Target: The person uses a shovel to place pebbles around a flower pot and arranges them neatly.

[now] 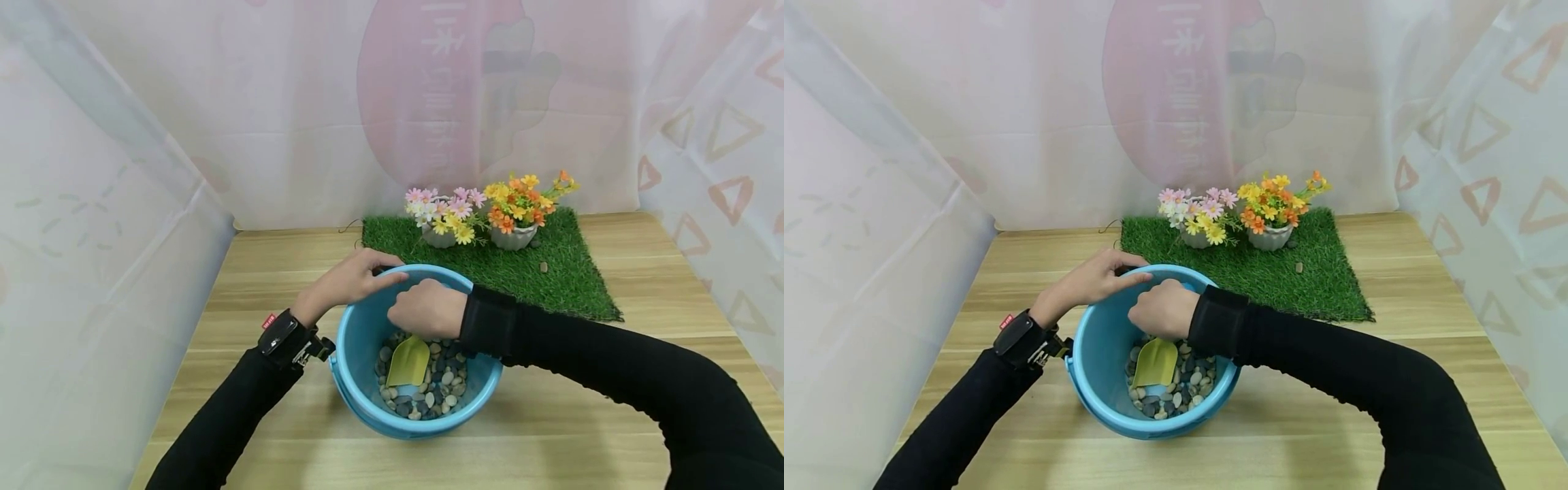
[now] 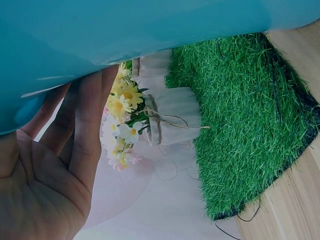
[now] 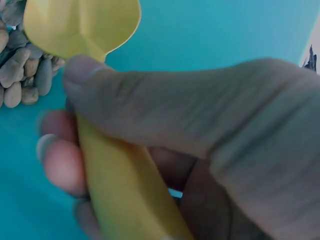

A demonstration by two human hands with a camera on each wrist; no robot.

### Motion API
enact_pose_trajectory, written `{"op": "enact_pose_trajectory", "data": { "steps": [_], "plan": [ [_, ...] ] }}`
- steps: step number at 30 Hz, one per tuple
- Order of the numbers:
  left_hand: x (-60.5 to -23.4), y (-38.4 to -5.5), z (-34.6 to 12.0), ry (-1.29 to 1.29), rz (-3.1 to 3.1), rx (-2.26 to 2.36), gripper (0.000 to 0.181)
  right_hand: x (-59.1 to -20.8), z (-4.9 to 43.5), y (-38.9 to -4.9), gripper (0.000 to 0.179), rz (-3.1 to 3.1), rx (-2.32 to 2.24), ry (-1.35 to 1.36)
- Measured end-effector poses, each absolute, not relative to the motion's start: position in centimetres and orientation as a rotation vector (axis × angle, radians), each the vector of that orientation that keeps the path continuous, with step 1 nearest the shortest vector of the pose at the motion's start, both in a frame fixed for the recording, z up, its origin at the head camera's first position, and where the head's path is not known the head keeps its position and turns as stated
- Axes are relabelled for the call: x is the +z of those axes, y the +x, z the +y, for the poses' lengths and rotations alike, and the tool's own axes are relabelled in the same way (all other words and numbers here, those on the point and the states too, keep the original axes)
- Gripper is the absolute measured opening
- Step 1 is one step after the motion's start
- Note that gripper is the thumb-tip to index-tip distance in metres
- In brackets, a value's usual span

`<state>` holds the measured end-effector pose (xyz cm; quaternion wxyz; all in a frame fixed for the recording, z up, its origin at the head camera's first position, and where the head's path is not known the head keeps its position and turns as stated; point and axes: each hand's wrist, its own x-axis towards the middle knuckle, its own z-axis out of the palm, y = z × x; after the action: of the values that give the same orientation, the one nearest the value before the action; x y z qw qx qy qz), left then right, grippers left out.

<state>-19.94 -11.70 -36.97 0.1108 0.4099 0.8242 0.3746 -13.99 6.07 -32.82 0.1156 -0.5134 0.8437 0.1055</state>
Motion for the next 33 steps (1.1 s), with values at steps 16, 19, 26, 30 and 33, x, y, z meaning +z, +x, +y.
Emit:
{"op": "enact_pose_trajectory", "data": {
  "steps": [16,19,26,30,33],
  "plan": [
    [-37.0,-19.8,-11.8,1.197,2.423,1.105,0.023,-32.9,5.3,-14.6,0.013,2.241,0.422,-1.275],
    [-37.0,-19.9,-11.7,1.194,2.430,1.098,0.023,-33.0,5.2,-15.1,0.015,2.185,0.435,-1.219],
    [-36.7,-19.7,-11.6,1.186,2.431,1.099,0.023,-32.9,5.1,-15.6,0.016,2.105,0.386,-1.156],
    [-36.7,-19.7,-11.6,1.179,2.424,1.093,0.024,-32.8,4.9,-15.5,0.015,2.105,0.404,-1.201],
    [-36.8,-19.8,-11.6,1.188,2.417,1.104,0.023,-32.7,4.8,-15.1,0.019,2.138,0.436,-1.270]
  ]
}}
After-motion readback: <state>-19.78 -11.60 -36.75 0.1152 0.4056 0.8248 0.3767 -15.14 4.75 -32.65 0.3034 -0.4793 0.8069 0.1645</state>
